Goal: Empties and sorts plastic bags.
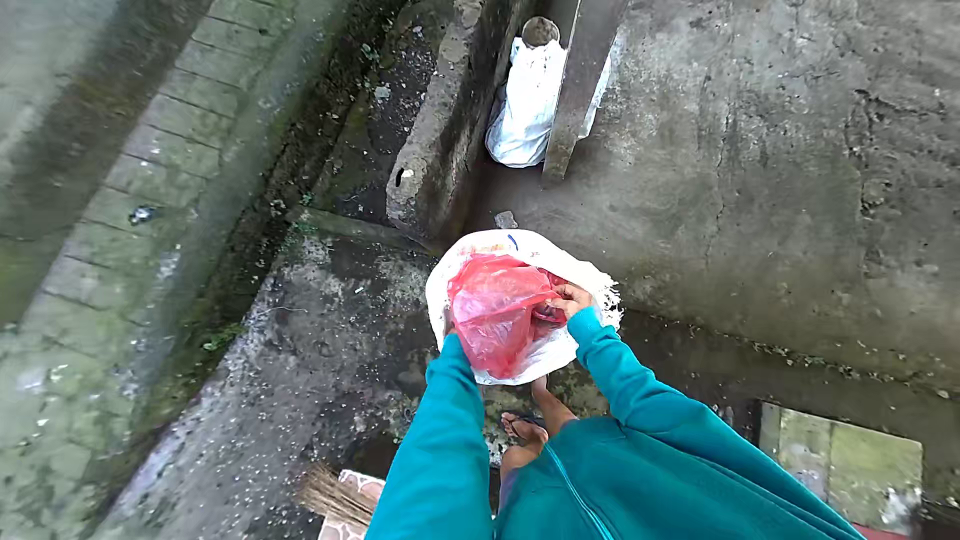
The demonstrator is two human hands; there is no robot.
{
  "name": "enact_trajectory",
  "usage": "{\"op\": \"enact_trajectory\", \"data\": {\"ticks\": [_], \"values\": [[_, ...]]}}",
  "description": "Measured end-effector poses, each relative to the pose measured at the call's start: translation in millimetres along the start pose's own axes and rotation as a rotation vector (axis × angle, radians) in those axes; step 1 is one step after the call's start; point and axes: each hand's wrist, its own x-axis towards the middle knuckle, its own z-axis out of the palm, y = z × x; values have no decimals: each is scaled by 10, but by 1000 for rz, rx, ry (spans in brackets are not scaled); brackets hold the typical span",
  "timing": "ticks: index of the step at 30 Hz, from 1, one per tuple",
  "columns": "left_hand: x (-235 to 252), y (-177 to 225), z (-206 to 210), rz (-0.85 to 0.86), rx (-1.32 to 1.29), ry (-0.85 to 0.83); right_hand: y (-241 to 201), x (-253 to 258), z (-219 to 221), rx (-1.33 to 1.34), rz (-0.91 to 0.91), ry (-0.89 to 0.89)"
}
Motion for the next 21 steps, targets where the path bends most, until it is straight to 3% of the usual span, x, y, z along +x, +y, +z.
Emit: {"op": "enact_trajectory", "data": {"ticks": [3,5,7,11,15,21], "values": [[-291,-78,-23,-126,-439,-17,-3,-72,-109,-126,-125,-64],[-533,-178,-19,-228,-363,-23,15,-138,-131,-190,-140,-127],[-681,-170,11,-189,-196,9,-7,-190,-121,-251,-78,-187],[-601,-259,-21,-139,-97,208,48,-63,-177,-277,15,-294],[-497,-230,-215,-115,-20,225,199,153,-177,-240,111,-263],[-478,-25,-302,-139,94,197,301,341,-157,-365,43,-199]]}}
